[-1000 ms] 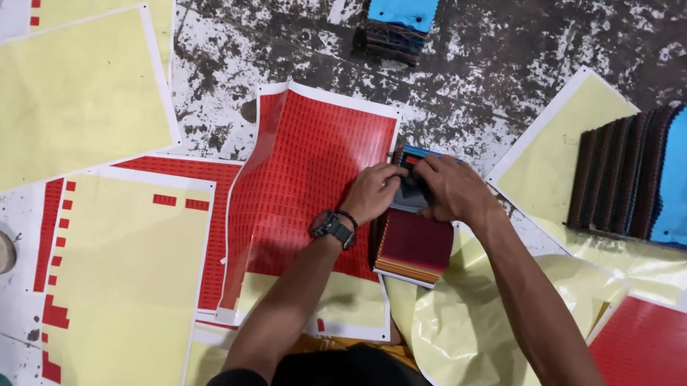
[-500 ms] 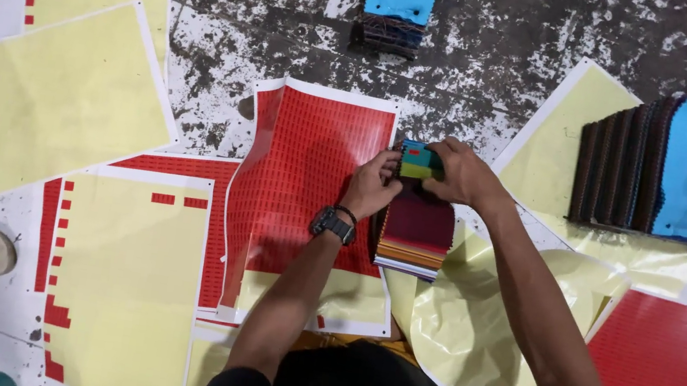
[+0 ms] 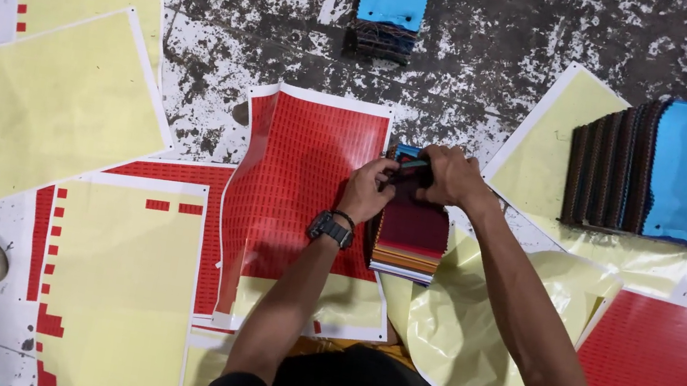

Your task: Assembling color sample books by aligning swatches and attaching covers.

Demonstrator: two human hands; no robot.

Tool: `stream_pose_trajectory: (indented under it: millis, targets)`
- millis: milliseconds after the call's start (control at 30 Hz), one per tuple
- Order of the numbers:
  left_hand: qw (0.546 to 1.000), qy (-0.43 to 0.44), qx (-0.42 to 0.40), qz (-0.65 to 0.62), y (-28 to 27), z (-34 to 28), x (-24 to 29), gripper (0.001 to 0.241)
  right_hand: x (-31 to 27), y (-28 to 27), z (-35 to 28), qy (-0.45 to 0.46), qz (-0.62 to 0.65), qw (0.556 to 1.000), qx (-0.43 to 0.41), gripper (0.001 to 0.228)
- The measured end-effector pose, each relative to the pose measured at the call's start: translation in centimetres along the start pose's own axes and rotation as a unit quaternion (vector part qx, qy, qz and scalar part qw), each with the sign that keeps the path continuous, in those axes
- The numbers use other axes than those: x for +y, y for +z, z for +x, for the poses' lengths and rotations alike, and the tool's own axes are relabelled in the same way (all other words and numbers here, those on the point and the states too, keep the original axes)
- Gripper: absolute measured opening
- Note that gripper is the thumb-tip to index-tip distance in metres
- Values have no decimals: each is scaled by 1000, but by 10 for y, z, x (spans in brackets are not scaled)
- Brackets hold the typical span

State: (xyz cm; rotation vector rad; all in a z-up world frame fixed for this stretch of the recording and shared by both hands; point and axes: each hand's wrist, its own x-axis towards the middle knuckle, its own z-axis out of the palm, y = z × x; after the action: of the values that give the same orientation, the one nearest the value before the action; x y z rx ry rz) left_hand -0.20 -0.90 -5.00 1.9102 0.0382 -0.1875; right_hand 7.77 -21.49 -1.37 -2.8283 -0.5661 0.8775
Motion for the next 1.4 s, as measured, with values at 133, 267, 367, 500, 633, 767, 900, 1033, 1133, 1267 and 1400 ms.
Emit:
stream_pose_trajectory:
  millis: [133, 267, 367, 500, 633, 767, 900, 1033, 1133, 1267, 1400]
  targets:
    - [999, 30, 38, 6, -5, -1, 11, 60, -2, 2, 1, -25, -58, 998, 17, 63]
    - [997, 69, 13, 9, -12, 2, 26, 78, -11, -20, -20, -52, 24, 998, 37, 45]
    - [996, 65, -64, -1, -14, 3, 20, 58, -25, -43, -46, -61, 84, 994, 19, 43]
    - [986, 17, -148, -73, -18, 0, 31, 28, -30, -45, -82, -111, 166, 967, 156, 55]
    - [982, 23, -148, -113, -10, -6, 13, 25, -46, -17, -153, -84, 257, 883, 383, 47]
    - [978, 37, -162, -123, -14, -4, 17, 26, -100, 22, -231, 149, 599, 751, 236, 22]
    - [977, 48, -163, -129, -19, -5, 25, 25, -154, 32, -239, 268, 897, 349, -34, 55]
    - [978, 90, -157, -106, -28, -4, 23, 32, -133, 114, -192, 246, 931, 271, 17, 40]
    - [964, 108, -194, -147, -23, -12, 37, 33, -121, 137, -170, 211, 948, 229, 63, 25]
    - [929, 108, -261, -237, -25, -13, 37, 36, -128, 118, -174, 238, 945, 210, 80, 33]
    - [922, 85, -271, -262, -26, -15, 39, 32, -128, 117, -189, 267, 934, 226, 74, 34]
